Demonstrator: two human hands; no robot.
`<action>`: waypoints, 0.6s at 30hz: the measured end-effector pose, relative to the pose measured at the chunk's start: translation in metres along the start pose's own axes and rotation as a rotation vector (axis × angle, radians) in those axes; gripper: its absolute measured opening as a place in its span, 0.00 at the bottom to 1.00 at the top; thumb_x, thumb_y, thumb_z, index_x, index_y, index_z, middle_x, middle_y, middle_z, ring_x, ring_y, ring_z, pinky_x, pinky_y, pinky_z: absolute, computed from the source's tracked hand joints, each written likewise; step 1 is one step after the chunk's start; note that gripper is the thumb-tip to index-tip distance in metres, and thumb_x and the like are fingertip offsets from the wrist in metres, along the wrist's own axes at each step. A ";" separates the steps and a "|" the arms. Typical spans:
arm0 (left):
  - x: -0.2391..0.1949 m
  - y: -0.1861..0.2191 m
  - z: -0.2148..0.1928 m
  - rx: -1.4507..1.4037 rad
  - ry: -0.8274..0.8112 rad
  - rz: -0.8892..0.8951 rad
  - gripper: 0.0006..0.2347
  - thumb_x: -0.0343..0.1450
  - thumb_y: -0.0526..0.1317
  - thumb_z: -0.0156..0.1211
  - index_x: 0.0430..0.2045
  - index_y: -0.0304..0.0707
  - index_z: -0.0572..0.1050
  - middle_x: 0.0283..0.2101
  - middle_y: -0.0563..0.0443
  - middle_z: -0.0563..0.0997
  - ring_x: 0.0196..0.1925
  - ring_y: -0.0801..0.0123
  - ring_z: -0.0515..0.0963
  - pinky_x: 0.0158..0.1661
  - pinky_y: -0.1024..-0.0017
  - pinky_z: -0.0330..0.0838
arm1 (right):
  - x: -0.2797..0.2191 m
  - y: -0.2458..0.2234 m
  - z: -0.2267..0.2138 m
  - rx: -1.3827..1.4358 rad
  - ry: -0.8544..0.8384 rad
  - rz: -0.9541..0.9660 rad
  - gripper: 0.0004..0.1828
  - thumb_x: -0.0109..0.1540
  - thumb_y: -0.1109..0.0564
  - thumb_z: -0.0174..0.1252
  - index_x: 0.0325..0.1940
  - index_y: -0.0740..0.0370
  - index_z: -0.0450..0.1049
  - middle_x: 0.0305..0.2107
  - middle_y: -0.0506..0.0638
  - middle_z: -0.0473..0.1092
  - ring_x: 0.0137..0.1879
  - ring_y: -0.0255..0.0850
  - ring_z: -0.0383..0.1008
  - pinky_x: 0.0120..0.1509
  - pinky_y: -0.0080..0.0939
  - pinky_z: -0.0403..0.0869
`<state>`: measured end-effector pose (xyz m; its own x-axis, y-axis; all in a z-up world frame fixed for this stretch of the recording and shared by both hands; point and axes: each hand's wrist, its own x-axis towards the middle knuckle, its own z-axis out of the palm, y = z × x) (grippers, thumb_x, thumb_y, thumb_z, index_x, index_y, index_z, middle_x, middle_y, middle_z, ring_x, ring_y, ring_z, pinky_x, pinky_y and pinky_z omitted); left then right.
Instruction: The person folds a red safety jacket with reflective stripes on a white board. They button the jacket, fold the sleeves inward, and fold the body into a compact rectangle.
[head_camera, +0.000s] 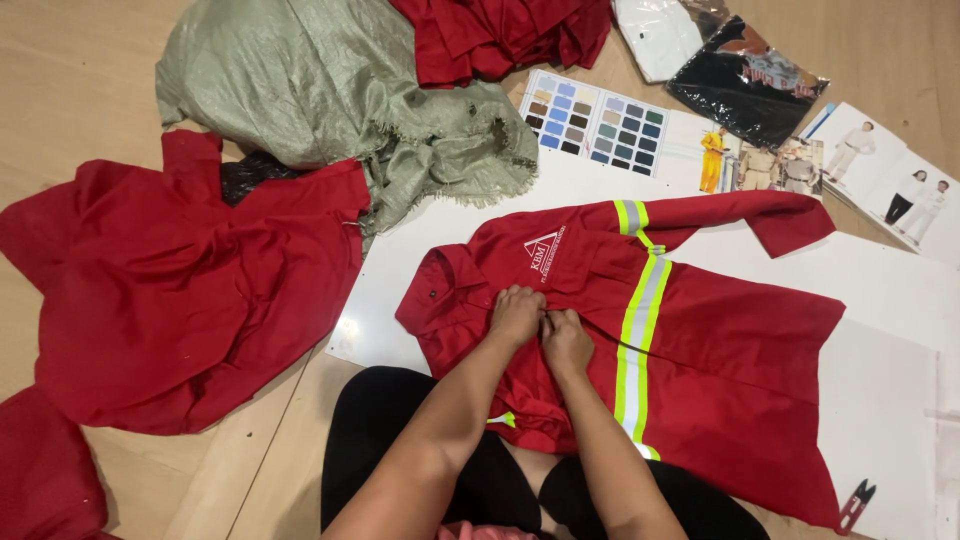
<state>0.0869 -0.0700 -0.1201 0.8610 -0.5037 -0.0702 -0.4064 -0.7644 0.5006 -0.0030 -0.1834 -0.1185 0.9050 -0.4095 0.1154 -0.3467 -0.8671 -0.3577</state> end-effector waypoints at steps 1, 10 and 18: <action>-0.001 0.002 -0.003 0.002 -0.002 -0.001 0.03 0.70 0.43 0.61 0.35 0.56 0.79 0.38 0.55 0.76 0.51 0.59 0.74 0.54 0.61 0.66 | 0.000 -0.001 -0.001 0.002 -0.002 0.001 0.09 0.63 0.40 0.59 0.44 0.35 0.79 0.35 0.40 0.68 0.43 0.43 0.78 0.43 0.46 0.79; -0.010 0.012 -0.026 0.019 0.053 0.028 0.06 0.71 0.42 0.58 0.30 0.55 0.83 0.34 0.52 0.76 0.48 0.58 0.72 0.52 0.63 0.65 | 0.005 0.001 -0.002 -0.078 0.116 -0.122 0.05 0.60 0.44 0.64 0.35 0.42 0.80 0.34 0.41 0.66 0.52 0.44 0.67 0.57 0.51 0.63; -0.009 0.016 -0.024 0.048 0.083 0.025 0.09 0.70 0.40 0.54 0.26 0.52 0.83 0.32 0.51 0.76 0.45 0.60 0.70 0.49 0.65 0.63 | 0.013 -0.001 0.009 0.079 -0.041 0.083 0.08 0.60 0.48 0.65 0.41 0.49 0.78 0.44 0.46 0.68 0.58 0.49 0.61 0.61 0.57 0.58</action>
<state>0.0797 -0.0680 -0.0910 0.8722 -0.4889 0.0146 -0.4401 -0.7714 0.4596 0.0117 -0.1856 -0.1246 0.8837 -0.4659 0.0448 -0.4022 -0.8048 -0.4365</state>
